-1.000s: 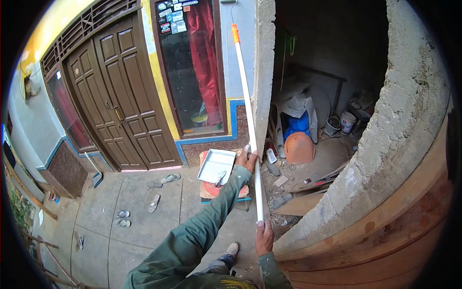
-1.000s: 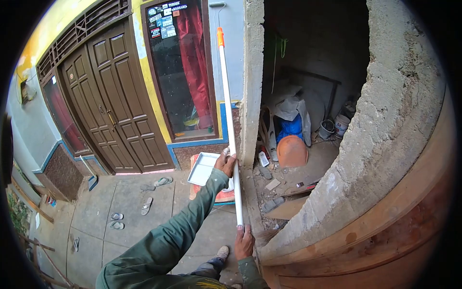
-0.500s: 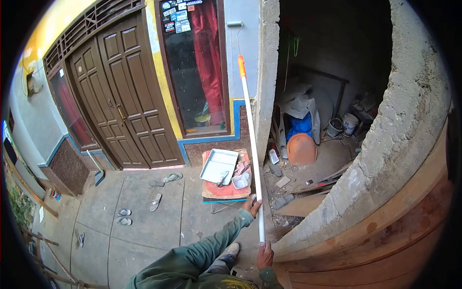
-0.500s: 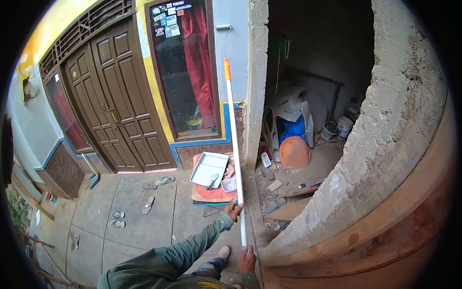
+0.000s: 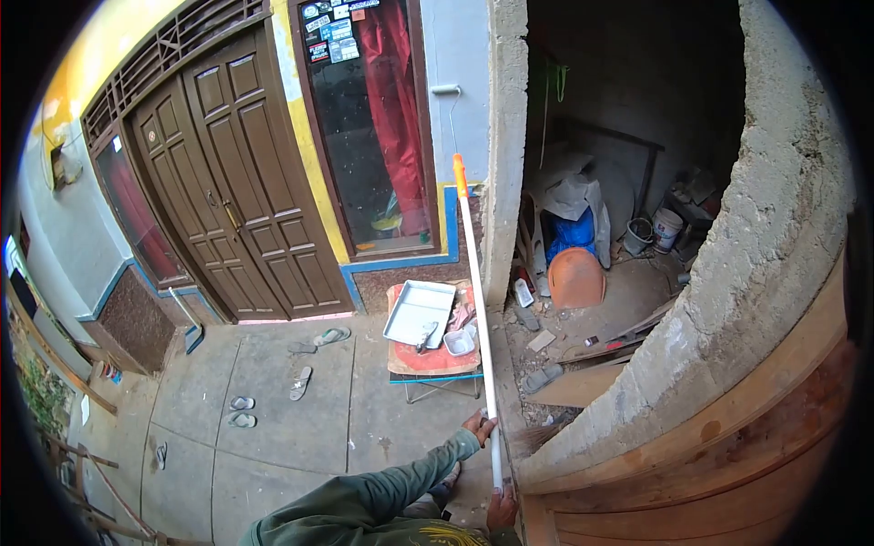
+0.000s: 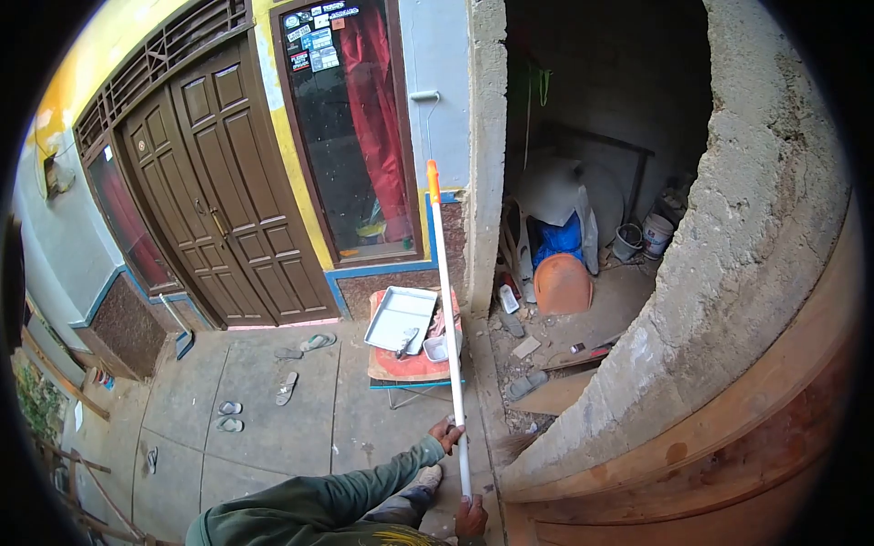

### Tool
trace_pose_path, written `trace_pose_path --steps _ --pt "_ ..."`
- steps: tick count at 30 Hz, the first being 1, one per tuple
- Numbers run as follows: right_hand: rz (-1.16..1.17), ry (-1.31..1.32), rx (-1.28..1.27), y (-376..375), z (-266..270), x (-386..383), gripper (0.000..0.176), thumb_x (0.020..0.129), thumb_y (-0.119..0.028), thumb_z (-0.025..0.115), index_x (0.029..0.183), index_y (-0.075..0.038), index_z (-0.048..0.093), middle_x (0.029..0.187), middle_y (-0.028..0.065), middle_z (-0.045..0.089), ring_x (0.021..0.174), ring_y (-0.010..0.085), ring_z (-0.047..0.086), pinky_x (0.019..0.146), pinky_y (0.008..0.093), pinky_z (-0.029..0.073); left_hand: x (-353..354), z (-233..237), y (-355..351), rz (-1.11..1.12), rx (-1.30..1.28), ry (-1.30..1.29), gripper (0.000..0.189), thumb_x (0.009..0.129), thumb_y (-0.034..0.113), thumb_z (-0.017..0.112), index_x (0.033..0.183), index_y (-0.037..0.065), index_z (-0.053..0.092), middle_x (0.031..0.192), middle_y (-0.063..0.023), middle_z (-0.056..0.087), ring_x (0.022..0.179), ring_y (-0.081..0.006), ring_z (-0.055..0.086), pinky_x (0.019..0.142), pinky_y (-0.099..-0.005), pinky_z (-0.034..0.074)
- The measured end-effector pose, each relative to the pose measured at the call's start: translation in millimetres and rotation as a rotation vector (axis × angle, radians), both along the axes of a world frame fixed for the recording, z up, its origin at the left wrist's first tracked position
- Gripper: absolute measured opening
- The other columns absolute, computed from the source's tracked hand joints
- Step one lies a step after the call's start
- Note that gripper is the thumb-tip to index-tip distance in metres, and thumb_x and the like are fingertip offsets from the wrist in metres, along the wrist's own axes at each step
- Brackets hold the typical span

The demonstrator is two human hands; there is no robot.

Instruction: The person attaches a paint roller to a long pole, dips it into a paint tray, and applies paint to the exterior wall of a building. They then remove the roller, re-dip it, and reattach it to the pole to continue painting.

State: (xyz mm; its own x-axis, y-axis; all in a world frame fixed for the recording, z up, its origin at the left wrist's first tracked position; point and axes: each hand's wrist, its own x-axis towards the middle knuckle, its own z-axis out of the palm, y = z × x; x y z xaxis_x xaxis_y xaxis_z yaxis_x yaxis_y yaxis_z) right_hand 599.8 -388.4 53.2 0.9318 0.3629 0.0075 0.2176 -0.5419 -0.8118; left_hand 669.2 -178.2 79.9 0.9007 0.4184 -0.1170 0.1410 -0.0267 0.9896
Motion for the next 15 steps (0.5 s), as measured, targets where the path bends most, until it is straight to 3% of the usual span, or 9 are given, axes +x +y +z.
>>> trace_pose_path --steps 5,11,15 --pt "-0.010 0.084 0.008 2.4 13.7 -2.7 0.034 0.087 -0.027 0.044 0.090 0.005 0.051 0.077 0.0309 0.054 0.077 0.0466 0.053 0.066 0.0491 0.040 -4.0 16.5 -2.2 0.021 0.039 -0.007 0.026 0.089 0.026 0.053 0.105 0.007 0.047 0.061 -0.0013 0.050 0.048 -0.0111 0.045 0.044 -0.0269 0.039" --pt "-0.023 -0.033 0.129 12.8 26.1 7.1 0.033 0.089 -0.029 0.043 0.091 0.003 0.051 0.077 0.0309 0.053 0.077 0.0466 0.052 0.066 0.0491 0.039 6.0 25.9 8.9 0.029 0.077 -0.033 0.025 0.088 0.024 0.054 0.103 0.005 0.048 0.059 -0.0025 0.050 0.052 -0.0120 0.046 0.049 -0.0295 0.040" --pt "0.018 -0.014 0.129 25.5 33.4 22.0 0.030 0.089 -0.029 0.043 0.090 0.000 0.050 0.073 0.0277 0.055 0.072 0.0457 0.053 0.062 0.0488 0.040 15.8 52.8 20.4 0.077 0.205 -0.052 0.024 0.087 0.024 0.055 0.101 0.005 0.050 0.059 -0.0032 0.049 0.053 -0.0136 0.046 0.051 -0.0312 0.040"
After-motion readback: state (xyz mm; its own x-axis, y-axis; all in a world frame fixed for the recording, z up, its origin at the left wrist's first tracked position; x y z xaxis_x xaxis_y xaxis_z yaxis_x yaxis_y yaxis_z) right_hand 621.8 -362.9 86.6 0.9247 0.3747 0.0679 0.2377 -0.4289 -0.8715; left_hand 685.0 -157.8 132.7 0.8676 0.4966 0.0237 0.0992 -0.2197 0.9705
